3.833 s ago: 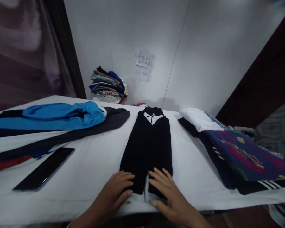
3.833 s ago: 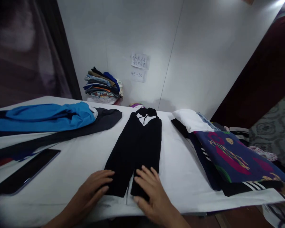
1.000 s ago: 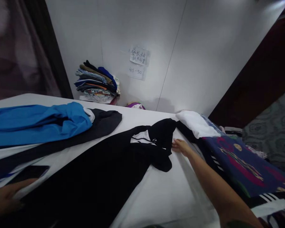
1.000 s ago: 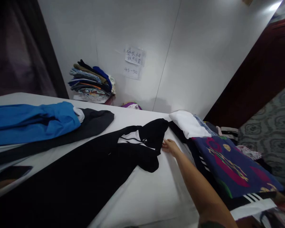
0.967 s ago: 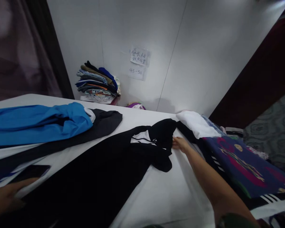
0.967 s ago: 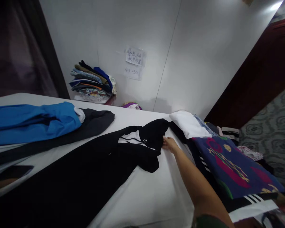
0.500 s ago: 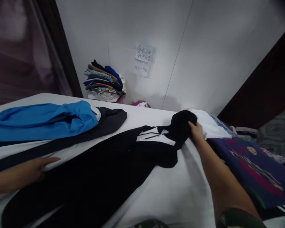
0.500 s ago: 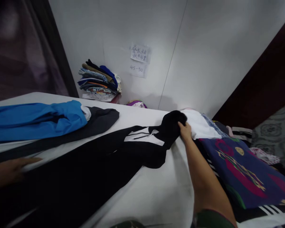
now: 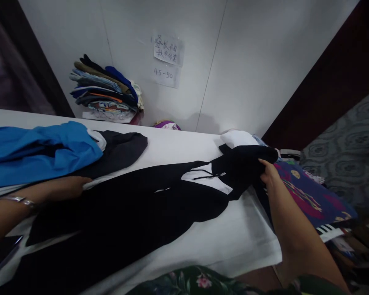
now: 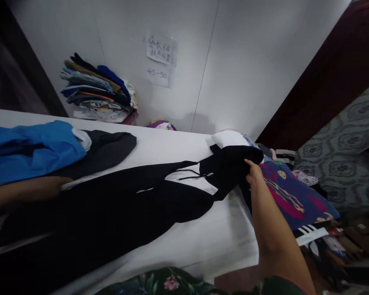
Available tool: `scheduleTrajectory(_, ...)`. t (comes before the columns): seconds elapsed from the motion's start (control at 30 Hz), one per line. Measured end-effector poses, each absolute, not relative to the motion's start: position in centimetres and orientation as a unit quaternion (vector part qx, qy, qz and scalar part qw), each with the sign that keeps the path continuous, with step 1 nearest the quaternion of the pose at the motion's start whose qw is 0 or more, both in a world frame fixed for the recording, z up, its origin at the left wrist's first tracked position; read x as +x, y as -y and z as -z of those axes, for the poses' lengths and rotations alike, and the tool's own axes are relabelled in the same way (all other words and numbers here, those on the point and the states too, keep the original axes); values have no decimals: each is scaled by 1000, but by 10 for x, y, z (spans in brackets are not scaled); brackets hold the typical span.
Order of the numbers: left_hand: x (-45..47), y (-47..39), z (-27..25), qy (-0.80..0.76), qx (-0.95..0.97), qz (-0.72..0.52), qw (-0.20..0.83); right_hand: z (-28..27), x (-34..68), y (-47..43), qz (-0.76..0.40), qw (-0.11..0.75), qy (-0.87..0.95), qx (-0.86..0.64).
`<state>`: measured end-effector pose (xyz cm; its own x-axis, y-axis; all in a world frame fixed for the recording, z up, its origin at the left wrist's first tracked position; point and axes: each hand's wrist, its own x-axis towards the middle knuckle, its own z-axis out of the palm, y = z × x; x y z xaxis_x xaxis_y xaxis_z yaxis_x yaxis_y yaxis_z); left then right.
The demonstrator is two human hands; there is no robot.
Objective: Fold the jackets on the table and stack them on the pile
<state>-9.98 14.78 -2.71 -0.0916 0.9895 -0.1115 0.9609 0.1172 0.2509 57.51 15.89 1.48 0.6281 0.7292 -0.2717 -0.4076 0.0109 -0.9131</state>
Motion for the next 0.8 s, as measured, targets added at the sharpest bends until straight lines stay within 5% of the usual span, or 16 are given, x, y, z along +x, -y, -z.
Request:
scheduleTrajectory(0.1,-90,-154,13,-691,714,27,113,-14,579,-164,-430,699,145,-552)
scheduleTrajectory(0.33,40,-155,6,-512,851,-102,56,-20,579,-165,-320,768,148,-535)
scheduleTrajectory(0.57,98,-132,55,-440,886,1,147,-35,591,-155,-301,794,176,-498)
scheduleTrajectory(0.8,105,-140,27,-465,863,-47,193,-24,582,-149,-315,774,193,-514)
